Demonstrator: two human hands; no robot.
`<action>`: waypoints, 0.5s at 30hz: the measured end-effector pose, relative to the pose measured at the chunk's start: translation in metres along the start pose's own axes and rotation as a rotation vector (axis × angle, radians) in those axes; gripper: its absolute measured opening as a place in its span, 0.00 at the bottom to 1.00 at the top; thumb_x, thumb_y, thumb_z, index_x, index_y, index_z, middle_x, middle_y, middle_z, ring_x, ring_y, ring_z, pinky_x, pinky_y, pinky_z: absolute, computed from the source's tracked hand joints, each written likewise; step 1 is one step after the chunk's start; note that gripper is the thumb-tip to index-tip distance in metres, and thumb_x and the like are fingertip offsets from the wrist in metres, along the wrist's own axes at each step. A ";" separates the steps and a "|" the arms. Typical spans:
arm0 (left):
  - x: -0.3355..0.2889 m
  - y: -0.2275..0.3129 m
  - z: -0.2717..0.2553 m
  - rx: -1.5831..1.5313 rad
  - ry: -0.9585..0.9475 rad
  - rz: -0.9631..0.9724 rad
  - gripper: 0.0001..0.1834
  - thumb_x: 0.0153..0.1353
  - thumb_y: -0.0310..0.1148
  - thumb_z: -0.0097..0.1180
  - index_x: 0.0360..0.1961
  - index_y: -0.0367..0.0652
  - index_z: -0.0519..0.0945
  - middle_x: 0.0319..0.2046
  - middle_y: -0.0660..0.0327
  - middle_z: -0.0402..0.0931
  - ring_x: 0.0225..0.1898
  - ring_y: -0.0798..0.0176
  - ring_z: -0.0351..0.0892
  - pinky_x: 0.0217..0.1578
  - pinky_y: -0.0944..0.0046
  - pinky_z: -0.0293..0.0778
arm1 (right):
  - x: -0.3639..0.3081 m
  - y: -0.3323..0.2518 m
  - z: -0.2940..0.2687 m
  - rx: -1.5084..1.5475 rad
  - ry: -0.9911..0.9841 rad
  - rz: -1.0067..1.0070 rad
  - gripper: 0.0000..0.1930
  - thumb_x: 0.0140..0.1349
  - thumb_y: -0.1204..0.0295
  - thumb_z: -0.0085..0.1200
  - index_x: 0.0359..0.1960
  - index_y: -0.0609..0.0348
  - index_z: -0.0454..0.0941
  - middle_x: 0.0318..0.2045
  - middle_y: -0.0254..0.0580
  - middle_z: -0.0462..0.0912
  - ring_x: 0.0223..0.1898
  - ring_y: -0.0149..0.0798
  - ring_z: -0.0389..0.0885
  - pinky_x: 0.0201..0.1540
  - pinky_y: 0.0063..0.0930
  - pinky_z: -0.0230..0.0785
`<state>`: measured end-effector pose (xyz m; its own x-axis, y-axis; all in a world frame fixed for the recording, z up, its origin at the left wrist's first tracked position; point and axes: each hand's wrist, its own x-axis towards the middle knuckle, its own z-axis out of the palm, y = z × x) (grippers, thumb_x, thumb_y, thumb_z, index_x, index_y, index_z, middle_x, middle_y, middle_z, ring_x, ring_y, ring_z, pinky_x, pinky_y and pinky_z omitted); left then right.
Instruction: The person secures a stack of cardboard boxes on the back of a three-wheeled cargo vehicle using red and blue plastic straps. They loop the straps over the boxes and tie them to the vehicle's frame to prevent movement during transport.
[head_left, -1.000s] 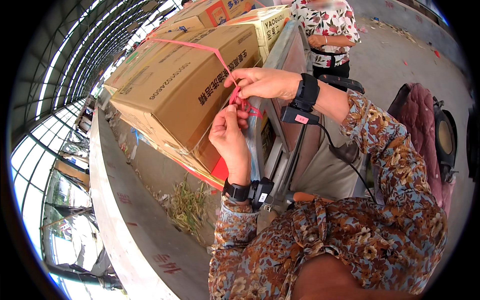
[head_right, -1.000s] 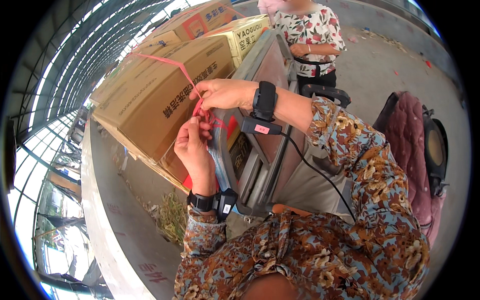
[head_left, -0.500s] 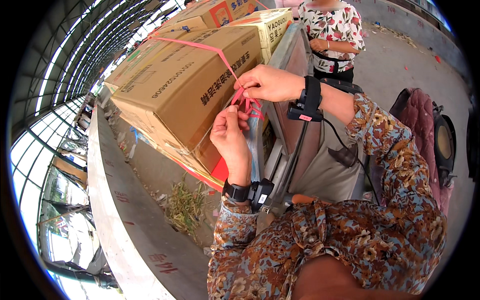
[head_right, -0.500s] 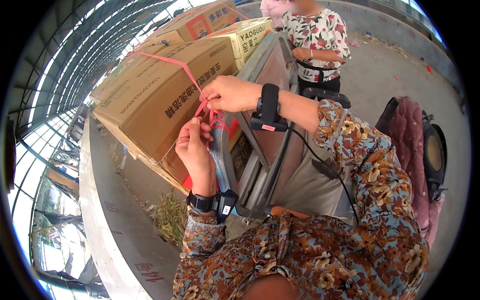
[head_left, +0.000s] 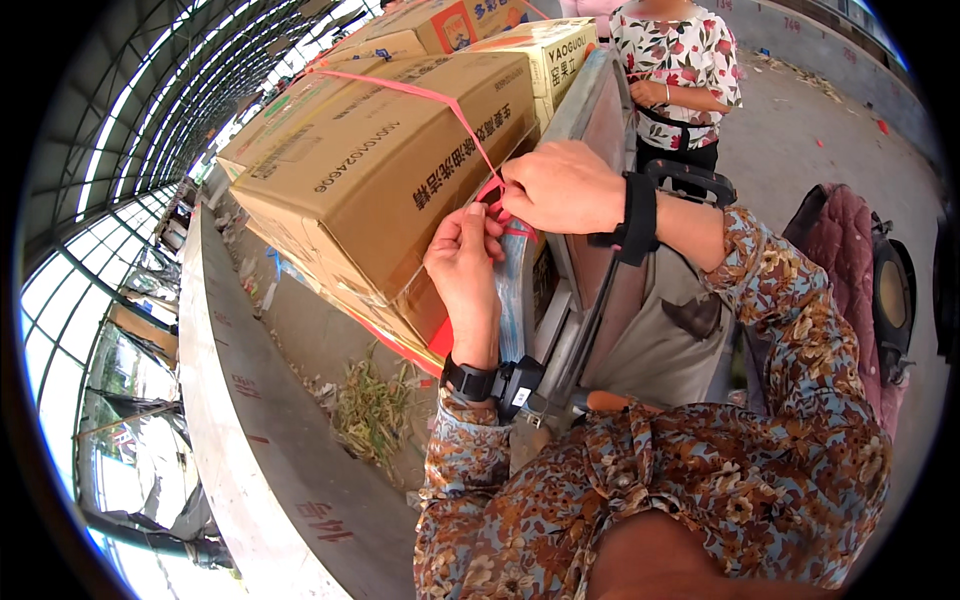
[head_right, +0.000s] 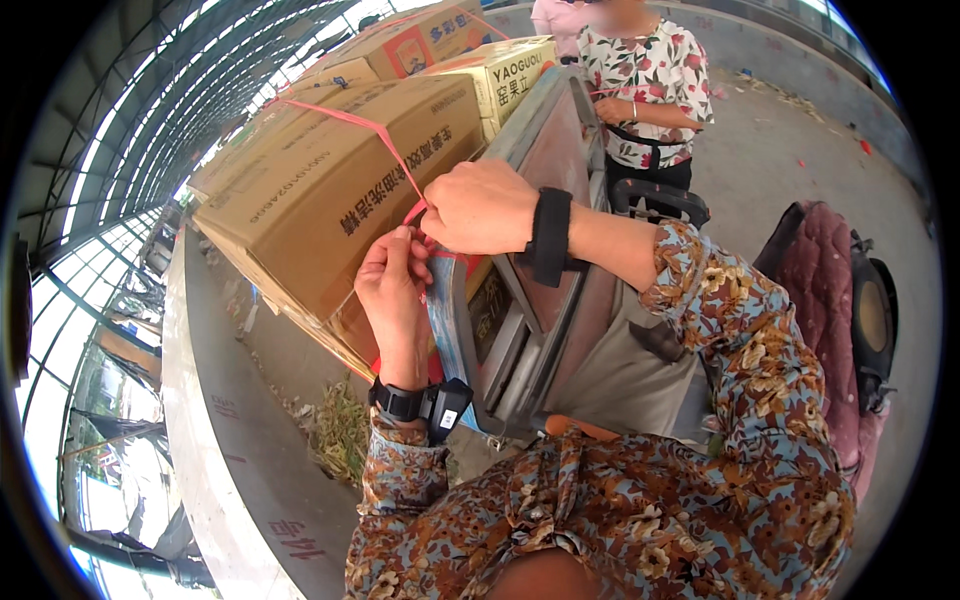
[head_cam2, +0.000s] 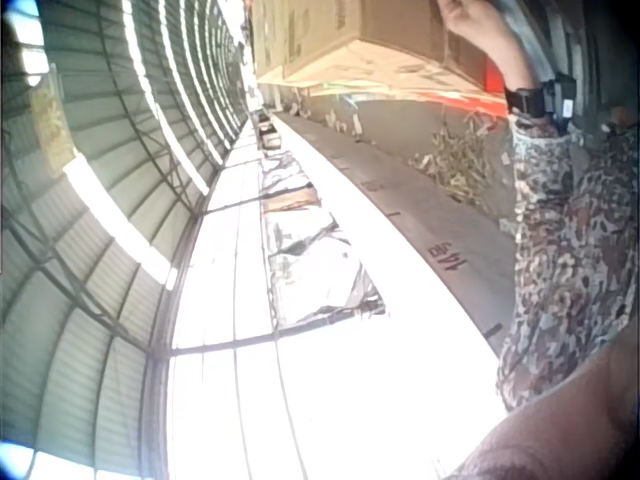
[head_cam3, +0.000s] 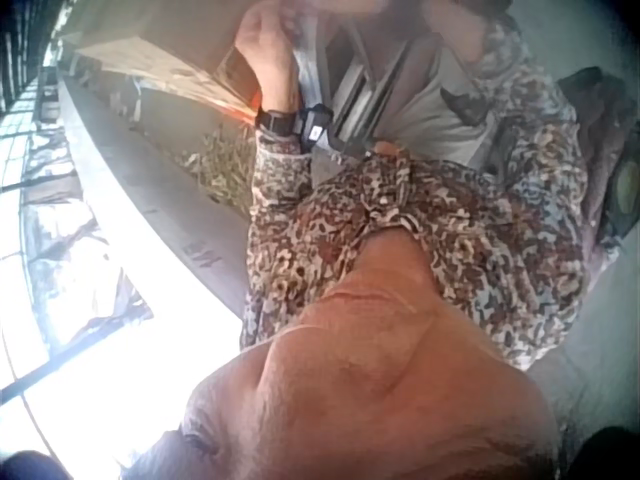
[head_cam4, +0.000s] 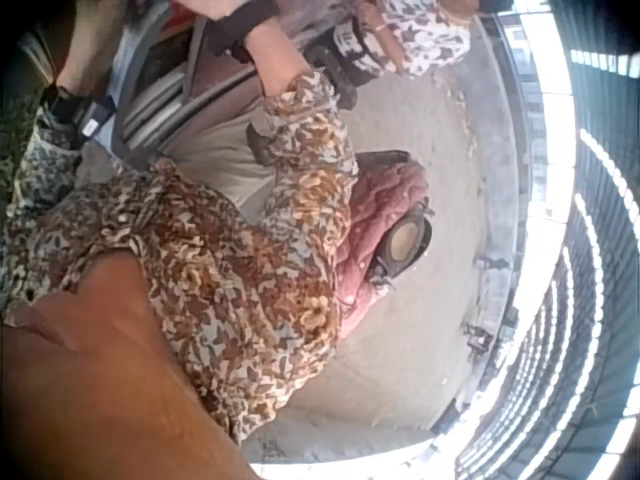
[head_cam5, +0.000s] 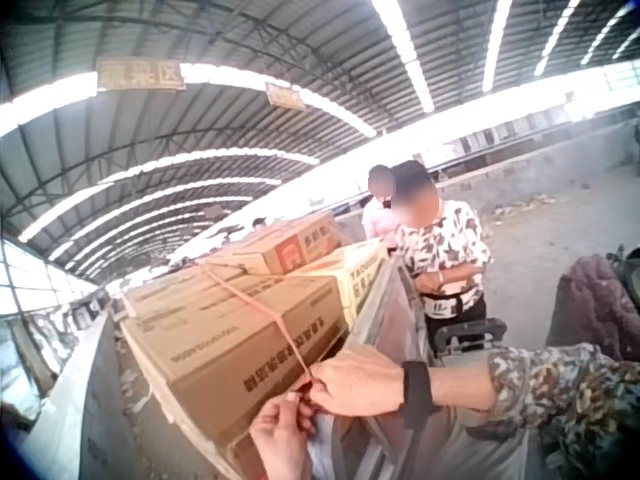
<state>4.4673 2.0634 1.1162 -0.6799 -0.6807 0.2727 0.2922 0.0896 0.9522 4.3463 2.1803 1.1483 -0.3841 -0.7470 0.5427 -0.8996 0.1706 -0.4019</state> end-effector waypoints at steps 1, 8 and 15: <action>0.000 0.000 0.000 0.022 0.000 -0.011 0.11 0.67 0.33 0.55 0.29 0.38 0.79 0.21 0.68 0.75 0.19 0.77 0.66 0.21 0.75 0.63 | -0.004 0.001 0.004 0.091 -0.008 0.042 0.13 0.56 0.65 0.49 0.21 0.62 0.78 0.21 0.55 0.80 0.27 0.57 0.80 0.31 0.47 0.73; 0.002 0.004 0.006 0.163 0.010 -0.025 0.10 0.65 0.34 0.57 0.36 0.36 0.82 0.21 0.69 0.73 0.21 0.78 0.64 0.22 0.75 0.59 | -0.036 -0.003 0.027 0.187 0.067 0.036 0.13 0.56 0.64 0.48 0.23 0.60 0.78 0.18 0.53 0.79 0.24 0.57 0.79 0.30 0.50 0.71; 0.009 0.002 0.005 0.226 0.046 0.076 0.12 0.64 0.32 0.60 0.39 0.32 0.84 0.23 0.68 0.75 0.20 0.78 0.64 0.22 0.75 0.62 | -0.047 -0.014 0.039 0.112 0.275 -0.029 0.09 0.59 0.69 0.54 0.24 0.60 0.74 0.16 0.49 0.76 0.22 0.53 0.77 0.26 0.47 0.68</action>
<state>4.4585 2.0607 1.1208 -0.6286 -0.6977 0.3435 0.1798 0.2994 0.9370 4.3850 2.1884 1.0998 -0.4141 -0.5461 0.7282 -0.8884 0.0685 -0.4538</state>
